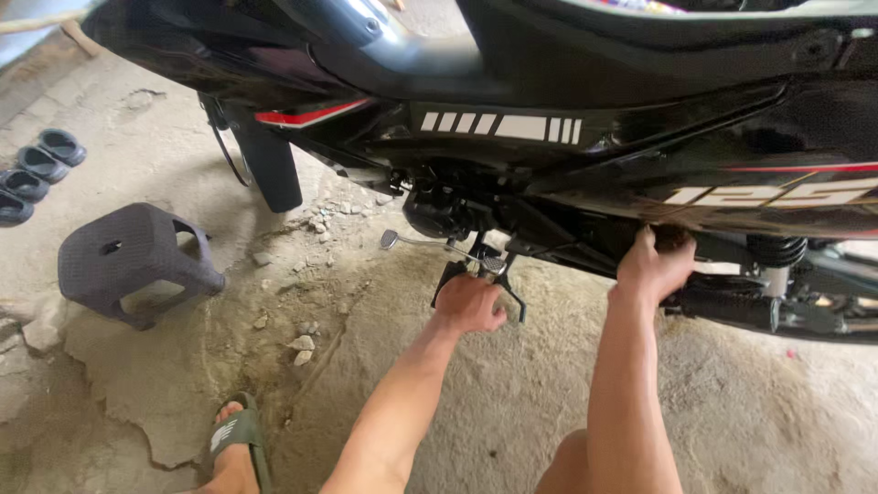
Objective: The person uses a wrench to tighten bolts on the motorcycle's engine area and then moves to the front wheel to adjust components near the brake disc.
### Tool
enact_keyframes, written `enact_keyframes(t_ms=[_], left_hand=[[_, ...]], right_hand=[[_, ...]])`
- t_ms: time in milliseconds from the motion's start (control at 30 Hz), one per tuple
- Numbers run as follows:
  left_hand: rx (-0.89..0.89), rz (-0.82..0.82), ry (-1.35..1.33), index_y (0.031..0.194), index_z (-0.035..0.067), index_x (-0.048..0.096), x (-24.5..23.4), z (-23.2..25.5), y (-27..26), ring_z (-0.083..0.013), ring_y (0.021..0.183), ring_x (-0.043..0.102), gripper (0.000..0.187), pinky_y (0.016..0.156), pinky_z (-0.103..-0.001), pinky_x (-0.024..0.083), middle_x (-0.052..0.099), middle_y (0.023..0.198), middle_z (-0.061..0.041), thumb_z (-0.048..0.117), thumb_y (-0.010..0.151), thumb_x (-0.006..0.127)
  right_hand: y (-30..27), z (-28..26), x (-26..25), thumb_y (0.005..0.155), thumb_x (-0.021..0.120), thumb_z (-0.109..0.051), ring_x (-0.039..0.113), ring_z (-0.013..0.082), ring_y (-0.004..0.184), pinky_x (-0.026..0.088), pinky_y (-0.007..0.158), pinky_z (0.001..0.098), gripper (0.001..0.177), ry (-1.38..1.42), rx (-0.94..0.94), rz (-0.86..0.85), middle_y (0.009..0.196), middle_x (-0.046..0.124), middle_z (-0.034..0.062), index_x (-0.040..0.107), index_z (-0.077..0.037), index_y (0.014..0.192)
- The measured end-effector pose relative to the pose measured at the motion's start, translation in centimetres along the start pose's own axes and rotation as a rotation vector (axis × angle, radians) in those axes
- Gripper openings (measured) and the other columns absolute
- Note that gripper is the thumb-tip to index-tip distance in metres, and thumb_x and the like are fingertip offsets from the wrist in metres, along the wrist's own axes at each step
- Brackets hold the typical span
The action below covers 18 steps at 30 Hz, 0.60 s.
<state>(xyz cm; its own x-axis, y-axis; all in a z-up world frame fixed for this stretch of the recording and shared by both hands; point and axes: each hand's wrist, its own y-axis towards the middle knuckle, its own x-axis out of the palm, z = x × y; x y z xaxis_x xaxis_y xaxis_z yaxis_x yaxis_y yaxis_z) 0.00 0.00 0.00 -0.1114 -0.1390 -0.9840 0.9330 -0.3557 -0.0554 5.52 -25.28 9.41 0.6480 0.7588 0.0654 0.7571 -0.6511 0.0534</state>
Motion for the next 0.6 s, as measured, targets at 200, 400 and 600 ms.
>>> enact_keyframes(t_ms=[200,400,600], left_hand=[[-0.025,-0.05,-0.115,0.089,0.011,0.069,1.1,-0.3,0.6,-0.0248,0.068,0.069,0.034,0.064,-0.046,0.058,0.07,0.075,-0.011,0.045,0.088,0.062],[0.152,0.137,-0.064,0.092,0.006,0.07,1.0,-0.9,0.9,-0.0256,0.067,0.064,0.04,0.064,-0.047,0.054,0.07,0.08,-0.011,0.045,0.091,0.061],[0.038,-0.145,-0.046,0.096,0.007,0.069,-0.3,-0.5,0.4,-0.0233,0.07,0.065,0.042,0.078,-0.044,0.055,0.071,0.08,-0.01,0.048,0.094,0.057]], right_hand=[[-0.6,0.7,0.6,0.082,0.064,0.003,0.07,0.0211,0.086,0.062,0.072,0.0337,0.03,0.003,0.014,0.174,0.11,0.07,0.0089,0.061,-0.005,0.111],[-4.5,2.8,-1.7,0.086,0.067,0.002,0.063,0.0449,0.116,0.053,0.099,0.05,0.038,-0.657,-1.101,0.084,0.127,0.064,0.0248,0.065,0.003,0.124],[-3.8,3.8,4.1,0.094,0.07,-0.008,0.065,0.0352,0.11,0.052,0.103,0.0494,0.021,-0.68,-1.033,-0.286,0.112,0.07,0.0161,0.069,-0.002,0.113]])
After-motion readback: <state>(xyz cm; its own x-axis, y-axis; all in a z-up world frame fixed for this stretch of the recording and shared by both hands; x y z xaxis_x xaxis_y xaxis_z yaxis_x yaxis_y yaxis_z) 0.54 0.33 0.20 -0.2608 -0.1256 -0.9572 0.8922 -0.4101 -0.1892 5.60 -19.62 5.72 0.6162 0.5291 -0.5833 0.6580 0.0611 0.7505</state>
